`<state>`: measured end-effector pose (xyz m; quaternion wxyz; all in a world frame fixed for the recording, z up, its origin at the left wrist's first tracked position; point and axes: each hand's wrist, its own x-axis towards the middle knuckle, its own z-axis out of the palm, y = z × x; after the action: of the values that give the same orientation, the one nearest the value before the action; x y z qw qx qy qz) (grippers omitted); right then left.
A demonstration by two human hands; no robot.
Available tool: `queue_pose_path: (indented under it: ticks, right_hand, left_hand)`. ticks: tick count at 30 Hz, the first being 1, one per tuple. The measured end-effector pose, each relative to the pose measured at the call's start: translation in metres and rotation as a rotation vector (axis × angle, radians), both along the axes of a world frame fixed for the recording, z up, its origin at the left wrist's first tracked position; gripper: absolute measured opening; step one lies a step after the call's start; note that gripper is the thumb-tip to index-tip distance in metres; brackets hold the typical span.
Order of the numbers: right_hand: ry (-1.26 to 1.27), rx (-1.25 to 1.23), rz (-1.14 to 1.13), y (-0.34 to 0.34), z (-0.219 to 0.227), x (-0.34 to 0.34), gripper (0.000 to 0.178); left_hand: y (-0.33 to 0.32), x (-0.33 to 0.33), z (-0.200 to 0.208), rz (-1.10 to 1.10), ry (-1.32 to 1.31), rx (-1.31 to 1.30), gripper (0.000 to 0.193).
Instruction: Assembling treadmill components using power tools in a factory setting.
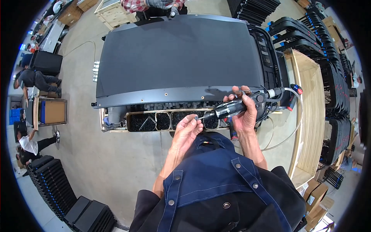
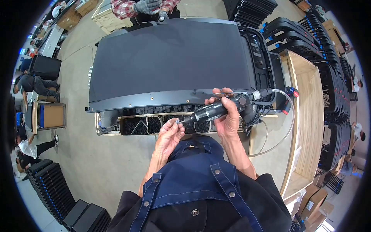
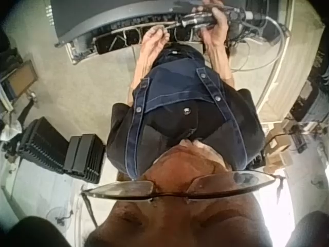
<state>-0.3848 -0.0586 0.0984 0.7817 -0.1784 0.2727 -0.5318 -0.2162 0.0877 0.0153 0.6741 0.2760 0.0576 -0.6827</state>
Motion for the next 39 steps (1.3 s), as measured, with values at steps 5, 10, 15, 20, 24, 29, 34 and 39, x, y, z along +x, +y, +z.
queue_pose_path:
  ticks: [5, 10, 15, 20, 24, 29, 34, 39]
  right_hand:
    - [-0.035, 0.027, -0.032, -0.006, 0.002, -0.003, 0.038]
    - [-0.054, 0.03, -0.04, -0.006, 0.0, 0.001, 0.038]
    - [0.001, 0.062, -0.057, -0.003, -0.004, 0.013, 0.037]
    - [-0.011, 0.232, -0.086, 0.006, -0.023, 0.026, 0.037]
    - [0.084, 0.233, -0.096, 0.013, -0.029, 0.042, 0.036]
    - [0.251, -0.187, 0.027, 0.02, -0.004, 0.074, 0.046]
    - [0.351, -0.533, 0.059, 0.007, 0.014, 0.125, 0.05]
    - [0.577, -0.764, 0.207, 0.006, 0.003, 0.184, 0.042]
  left_hand:
    - [-0.006, -0.005, 0.004, 0.027, -0.004, 0.009, 0.025]
    - [-0.007, -0.001, 0.008, 0.027, -0.071, 0.017, 0.024]
    - [-0.009, 0.003, 0.023, 0.067, -0.4, 0.051, 0.023]
    - [-0.008, 0.01, 0.053, 0.405, -1.649, -0.025, 0.013]
    - [-0.005, 0.039, 0.045, 0.173, -1.613, -0.009, 0.013]
    - [-0.009, 0.078, 0.007, -0.183, -0.601, 0.084, 0.018]
    - [-0.04, 0.078, -0.029, 0.068, 0.384, -0.067, 0.024]
    - [-0.06, 0.087, -0.034, 0.229, 0.542, 0.101, 0.026]
